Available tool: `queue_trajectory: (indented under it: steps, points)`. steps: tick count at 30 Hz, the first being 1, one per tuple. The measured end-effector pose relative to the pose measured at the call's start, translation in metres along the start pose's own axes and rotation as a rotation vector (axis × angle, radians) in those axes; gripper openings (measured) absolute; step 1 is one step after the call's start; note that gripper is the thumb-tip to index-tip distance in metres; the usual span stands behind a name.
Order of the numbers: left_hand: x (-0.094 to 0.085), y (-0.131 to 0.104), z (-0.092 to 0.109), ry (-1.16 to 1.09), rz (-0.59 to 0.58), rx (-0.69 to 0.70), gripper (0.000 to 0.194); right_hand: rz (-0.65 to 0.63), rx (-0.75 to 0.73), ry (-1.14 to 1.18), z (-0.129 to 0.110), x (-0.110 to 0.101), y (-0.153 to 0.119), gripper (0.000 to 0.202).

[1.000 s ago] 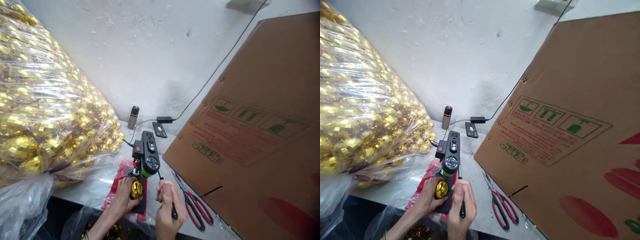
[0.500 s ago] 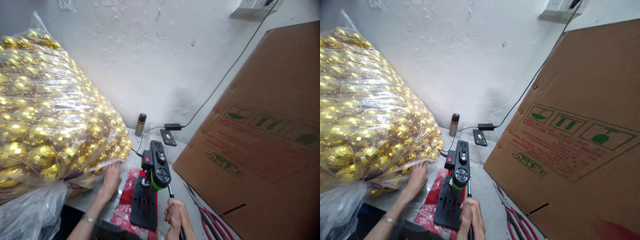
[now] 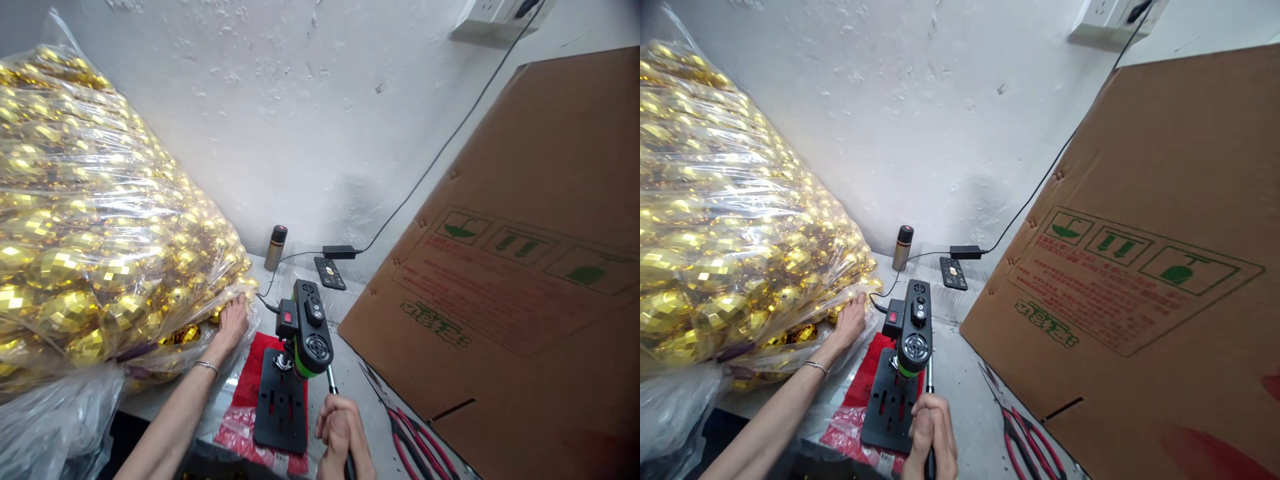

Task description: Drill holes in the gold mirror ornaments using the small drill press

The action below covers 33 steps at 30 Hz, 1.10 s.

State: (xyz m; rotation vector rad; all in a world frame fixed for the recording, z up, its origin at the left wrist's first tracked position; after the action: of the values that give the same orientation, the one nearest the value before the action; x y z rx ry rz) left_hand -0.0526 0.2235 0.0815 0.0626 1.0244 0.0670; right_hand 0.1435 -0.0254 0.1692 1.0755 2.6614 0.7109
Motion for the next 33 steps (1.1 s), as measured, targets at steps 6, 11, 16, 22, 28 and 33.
queue_trajectory:
  steps: [6,11,16,22,28,33]
  points:
    - [-0.013,-0.023,-0.016,-0.156,0.017,-0.086,0.053,-0.022,-0.076,0.024,-0.006,0.000,0.002,0.042]
    - [-0.037,-0.081,-0.040,-0.735,0.141,-0.121,0.056,-0.012,-0.034,0.034,-0.007,0.000,0.005,0.039]
    - [0.005,-0.150,-0.029,-1.626,0.027,-0.364,0.072,-0.103,-0.144,-0.024,-0.008,-0.001,0.013,0.032]
    - [0.055,-0.168,-0.016,-1.361,0.003,-0.321,0.065,-0.186,-0.309,-0.100,-0.020,-0.004,0.017,0.031]
    - [0.064,-0.170,0.005,-0.803,-0.077,0.009,0.062,-0.217,-0.331,-0.121,-0.022,-0.003,0.016,0.028]
    - [0.055,-0.174,0.027,-0.703,-0.109,0.206,0.054,-0.221,-0.331,-0.114,-0.024,-0.003,0.014,0.026]
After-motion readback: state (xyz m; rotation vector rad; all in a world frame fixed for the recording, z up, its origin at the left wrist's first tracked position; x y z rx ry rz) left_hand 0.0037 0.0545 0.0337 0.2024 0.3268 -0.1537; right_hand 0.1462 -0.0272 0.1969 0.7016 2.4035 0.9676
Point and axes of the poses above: each hand's wrist, its own y-axis towards the middle knuckle, its own x-axis out of the palm, z = x × y, the point moved 8 cm from there along y, towards the middle knuckle, and after that the axes turned 7 degrees about -y, right-handed, at the moved point
